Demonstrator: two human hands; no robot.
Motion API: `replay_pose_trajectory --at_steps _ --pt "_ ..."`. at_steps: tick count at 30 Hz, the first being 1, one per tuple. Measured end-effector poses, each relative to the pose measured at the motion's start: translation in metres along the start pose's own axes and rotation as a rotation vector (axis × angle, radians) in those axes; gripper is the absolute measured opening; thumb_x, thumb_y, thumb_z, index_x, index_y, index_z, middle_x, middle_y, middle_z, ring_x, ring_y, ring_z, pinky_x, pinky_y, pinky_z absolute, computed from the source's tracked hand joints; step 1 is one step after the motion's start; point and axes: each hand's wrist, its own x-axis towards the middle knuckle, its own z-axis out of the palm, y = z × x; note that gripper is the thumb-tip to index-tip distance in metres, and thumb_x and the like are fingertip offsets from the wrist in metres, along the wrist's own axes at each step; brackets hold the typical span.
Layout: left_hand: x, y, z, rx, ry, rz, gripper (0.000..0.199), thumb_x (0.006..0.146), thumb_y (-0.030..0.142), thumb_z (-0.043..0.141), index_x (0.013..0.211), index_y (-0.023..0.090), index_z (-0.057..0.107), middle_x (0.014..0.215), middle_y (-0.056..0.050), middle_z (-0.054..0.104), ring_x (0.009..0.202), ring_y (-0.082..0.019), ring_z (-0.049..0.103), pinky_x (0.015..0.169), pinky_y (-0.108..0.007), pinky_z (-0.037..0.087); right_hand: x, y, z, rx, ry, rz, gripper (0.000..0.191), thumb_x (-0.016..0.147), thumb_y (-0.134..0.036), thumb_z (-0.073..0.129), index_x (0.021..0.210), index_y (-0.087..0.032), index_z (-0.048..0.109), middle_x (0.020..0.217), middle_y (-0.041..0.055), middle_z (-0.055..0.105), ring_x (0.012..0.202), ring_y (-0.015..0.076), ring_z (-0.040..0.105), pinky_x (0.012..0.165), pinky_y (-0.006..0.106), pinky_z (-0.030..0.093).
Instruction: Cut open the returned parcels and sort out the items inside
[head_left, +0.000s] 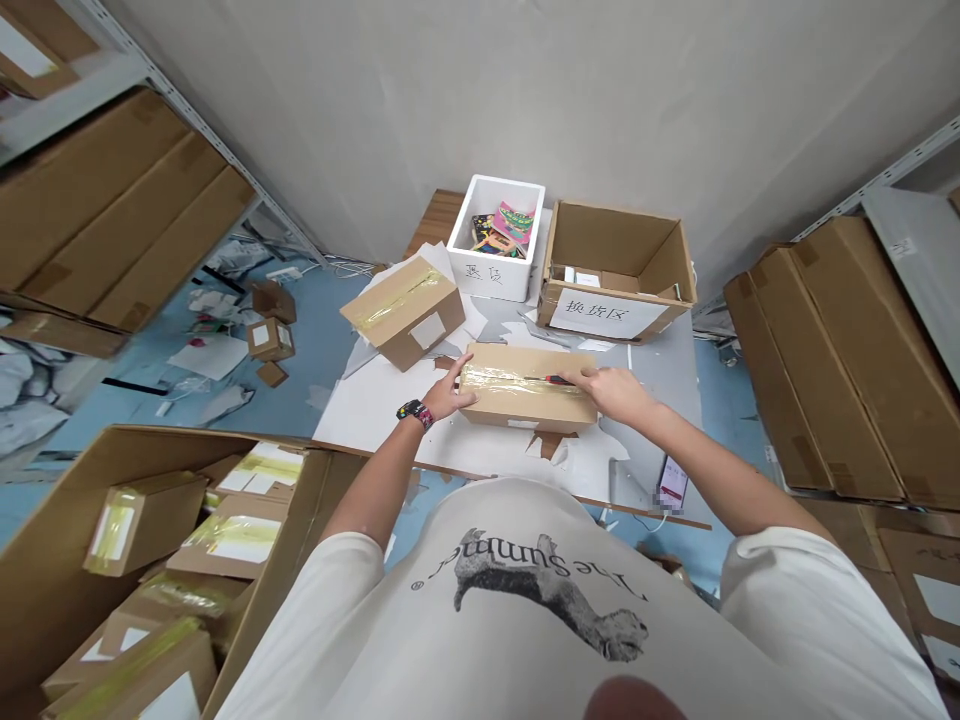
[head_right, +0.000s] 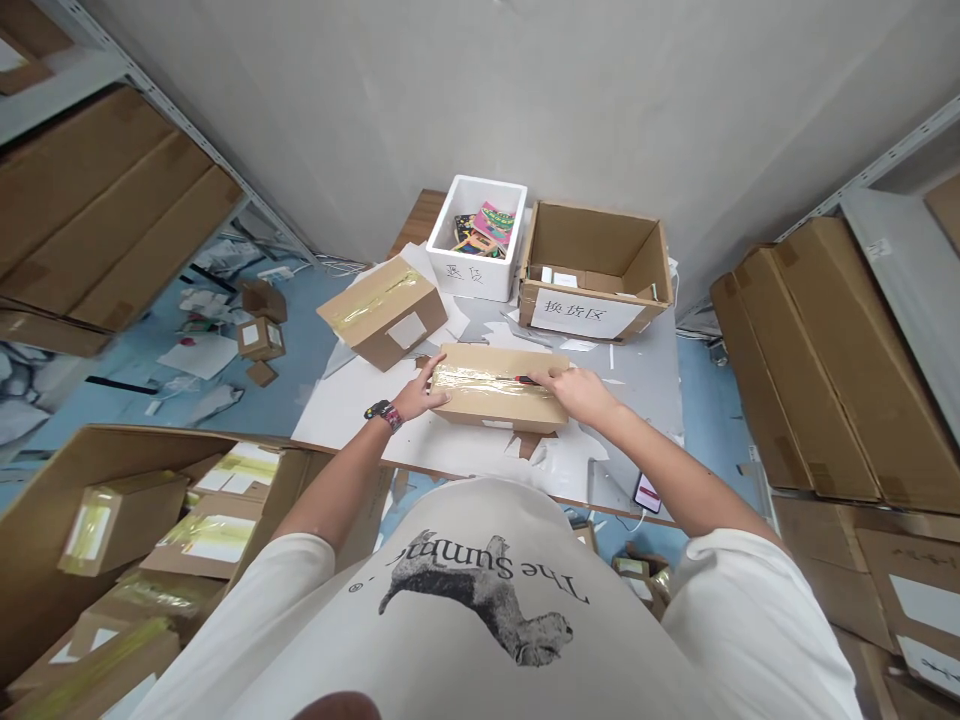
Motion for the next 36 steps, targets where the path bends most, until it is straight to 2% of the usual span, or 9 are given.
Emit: replay_pose_trajectory --at_steps 6,11,13,16,20,24,31,34,36 --pt "0.003 0.009 -0.004 0.158 0.005 0.062 0.117 0.082 0.053 0.081 0.185 0.029 0.030 0.170 -0.014 0.062 0.135 -0.036 0.074 0.117 -0.052 0.059 0.000 -0.004 -0.008 0.099 0.058 0.042 0.064 0.115 -0.022 0.043 0.176 -0.039 0.051 0.131 0.0120 0.081 0.103 0.0296 0.080 0.086 0.036 0.056" --pt "0.000 0.041 0.002 0.584 0.171 0.149 0.091 0.079 0.042 0.083 0.167 0.028 0.062 0.184 -0.013 0.043 0.170 -0.049 0.034 0.137 -0.067 0.032 0.001 -0.001 0.000 0.327 0.178 0.052 0.057 0.116 -0.027 0.045 0.170 -0.037 0.061 0.144 0.0090 0.081 0.113 0.0309 0.080 0.096 0.040 0.062" --pt "0.000 0.059 0.014 0.668 0.220 0.194 0.076 0.084 0.043 0.083 0.157 0.031 0.071 0.181 -0.011 0.048 0.166 -0.049 0.037 0.137 -0.068 0.028 0.000 0.004 0.009 0.496 0.304 0.043 0.056 0.115 -0.030 0.046 0.168 -0.037 0.063 0.154 0.0050 0.077 0.126 0.0312 0.078 0.103 0.043 0.063" --pt "0.010 0.082 0.041 0.668 0.211 0.278 0.062 0.088 0.051 0.084 0.147 0.031 0.077 0.153 -0.013 0.071 0.144 -0.044 0.058 0.131 -0.063 0.033 0.008 0.003 0.028 0.789 0.488 0.075 0.055 0.114 -0.039 0.048 0.165 -0.036 0.066 0.155 0.0032 0.077 0.134 0.0312 0.075 0.111 0.046 0.062" --pt "0.032 0.095 0.076 0.586 0.194 0.295 0.036 0.090 0.040 0.084 0.122 0.024 0.084 0.111 -0.012 0.082 0.113 -0.038 0.071 0.116 -0.057 0.045 0.036 -0.018 0.062 1.225 0.536 0.259 0.070 0.108 -0.062 0.053 0.168 -0.027 0.063 0.115 0.0068 0.085 0.085 0.0239 0.078 0.080 0.039 0.067" --pt "0.034 0.086 0.084 0.473 0.256 0.280 0.018 0.094 0.020 0.068 0.102 0.025 0.084 0.091 -0.008 0.081 0.094 -0.032 0.073 0.101 -0.049 0.054 0.056 -0.042 0.090 1.505 0.520 0.348 0.088 0.099 -0.075 0.059 0.168 -0.022 0.061 0.079 -0.0027 0.068 0.059 0.0151 0.061 0.058 0.028 0.057" --pt "0.015 0.071 0.075 0.397 0.342 0.232 0.020 0.100 0.020 0.065 0.103 0.027 0.084 0.095 -0.006 0.082 0.099 -0.030 0.075 0.113 -0.050 0.055 0.050 -0.042 0.098 1.354 0.468 0.323 0.079 0.106 -0.071 0.051 0.167 -0.022 0.062 0.090 0.0024 0.077 0.067 0.0199 0.071 0.070 0.036 0.066" --pt "0.016 0.068 0.076 0.351 0.358 0.212 0.019 0.100 0.022 0.066 0.104 0.026 0.084 0.100 -0.006 0.083 0.097 -0.028 0.076 0.112 -0.048 0.057 0.034 -0.030 0.081 1.027 0.429 0.206 0.060 0.115 -0.053 0.046 0.165 -0.028 0.066 0.125 0.0084 0.085 0.104 0.0278 0.082 0.096 0.045 0.068" --pt "0.017 0.066 0.075 0.305 0.386 0.201 0.018 0.099 0.024 0.066 0.105 0.023 0.084 0.102 -0.008 0.084 0.094 -0.026 0.077 0.102 -0.044 0.061 0.019 -0.021 0.065 0.813 0.387 0.116 0.053 0.116 -0.041 0.045 0.164 -0.030 0.066 0.148 0.0077 0.080 0.130 0.0290 0.076 0.110 0.044 0.062"
